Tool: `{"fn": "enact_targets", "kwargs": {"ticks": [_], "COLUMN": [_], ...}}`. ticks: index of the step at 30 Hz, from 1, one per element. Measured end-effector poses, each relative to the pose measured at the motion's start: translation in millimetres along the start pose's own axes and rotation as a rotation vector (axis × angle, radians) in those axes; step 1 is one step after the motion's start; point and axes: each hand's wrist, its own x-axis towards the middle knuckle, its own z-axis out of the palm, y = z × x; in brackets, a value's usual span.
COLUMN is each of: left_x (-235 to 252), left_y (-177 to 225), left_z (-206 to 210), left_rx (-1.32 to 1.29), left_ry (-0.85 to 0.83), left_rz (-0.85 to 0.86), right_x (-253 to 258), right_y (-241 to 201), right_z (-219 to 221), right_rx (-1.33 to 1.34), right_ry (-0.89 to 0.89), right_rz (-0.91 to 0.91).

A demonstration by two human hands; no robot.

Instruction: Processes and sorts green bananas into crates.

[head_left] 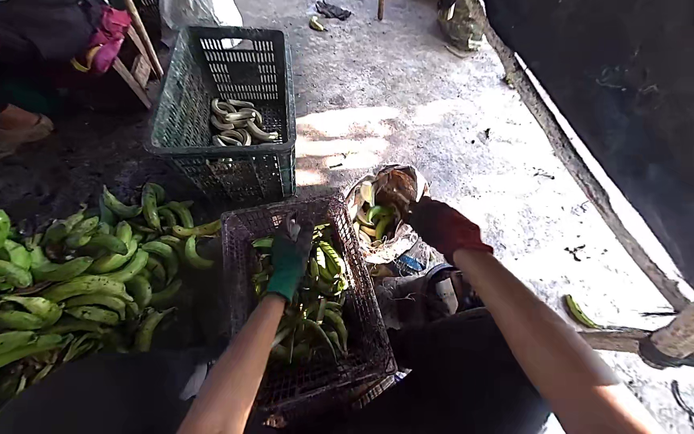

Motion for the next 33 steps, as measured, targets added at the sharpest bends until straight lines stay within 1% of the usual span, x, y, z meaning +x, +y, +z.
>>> {"fn": "enact_targets", "kwargs": {"ticks": [2,3,5,6,8,9,11,14,16,18,20,22,24,25,26,27,28,30,31,32,33], "left_x": [3.8,3.4,3.1,6.4,19.4,26.5,37.6,42.9,33.3,13.6,-19.0,-42.6,-59.1,-68.4,-77.2,-85.8,-94.0,-109.5,-116.1,-122.7,-130.8], "left_y": [-31.3,-41.4,-59.3,-69.4,-84.9,-87.8,-83.2,-60.8,-50.0,-26.3,-0.4,5.6,7.4,10.1,12.2,13.7,13.3,10.7,10.7,12.2,14.1], "left_z": [9.6,18.9,38.7,46.9,58.2,60.0,60.0,45.8,24.5,-8.9,-46.1,-71.6,-85.9,-91.2,-95.7,-100.2,-104.5,-113.4,-117.6,-122.9,-129.8], "left_rx": [0.463,0.633,0.857,0.908,0.918,0.910,0.916,0.822,0.649,0.283,-0.063,-0.393,-0.673,-0.711,-0.691,-0.634,-0.567,-0.459,-0.422,-0.398,-0.389], "left_ry": [-0.218,-0.282,-0.301,-0.275,-0.202,-0.196,-0.240,-0.237,-0.184,-0.042,0.091,0.166,0.185,0.204,0.221,0.230,0.237,0.225,0.215,0.200,0.184], "left_rz": [-0.085,-0.104,-0.086,-0.058,-0.046,-0.055,-0.109,-0.210,-0.193,-0.184,-0.140,-0.001,0.120,0.150,0.183,0.213,0.247,0.329,0.368,0.398,0.421], "right_x": [-2.6,-7.0,-18.2,-21.9,-25.3,-25.6,-24.3,-24.1,-29.5,-39.7,-55.8,-75.1,-93.0,-101.1,-108.8,-117.6,-127.9,-146.7,-155.1,-162.1,-167.5], "right_y": [11.9,13.7,13.5,13.3,11.9,11.6,13.8,16.8,11.1,-7.3,-31.2,-54.5,-73.8,-82.6,-90.8,-98.1,-105.1,-121.6,-127.3,-128.9,-125.8], "right_z": [-2.9,-7.0,-12.7,-13.9,-15.1,-15.6,-17.0,-19.5,-17.7,-12.5,-1.5,21.5,53.3,65.2,72.0,74.1,74.4,78.7,86.5,102.0,121.9], "right_rx": [0.101,0.171,0.284,0.318,0.365,0.386,0.408,0.499,0.633,0.762,0.874,0.955,0.981,0.940,0.858,0.771,0.701,0.646,0.642,0.630,0.611], "right_ry": [0.006,-0.008,-0.021,-0.009,-0.003,-0.012,-0.040,-0.025,-0.043,-0.070,-0.102,-0.139,-0.139,-0.108,-0.033,0.088,0.253,0.609,0.652,0.555,0.278], "right_rz": [-0.001,-0.011,-0.040,-0.055,-0.076,-0.086,-0.090,-0.095,-0.107,-0.109,-0.154,-0.216,-0.274,-0.301,-0.352,-0.431,-0.537,-0.730,-0.760,-0.721,-0.616]}}
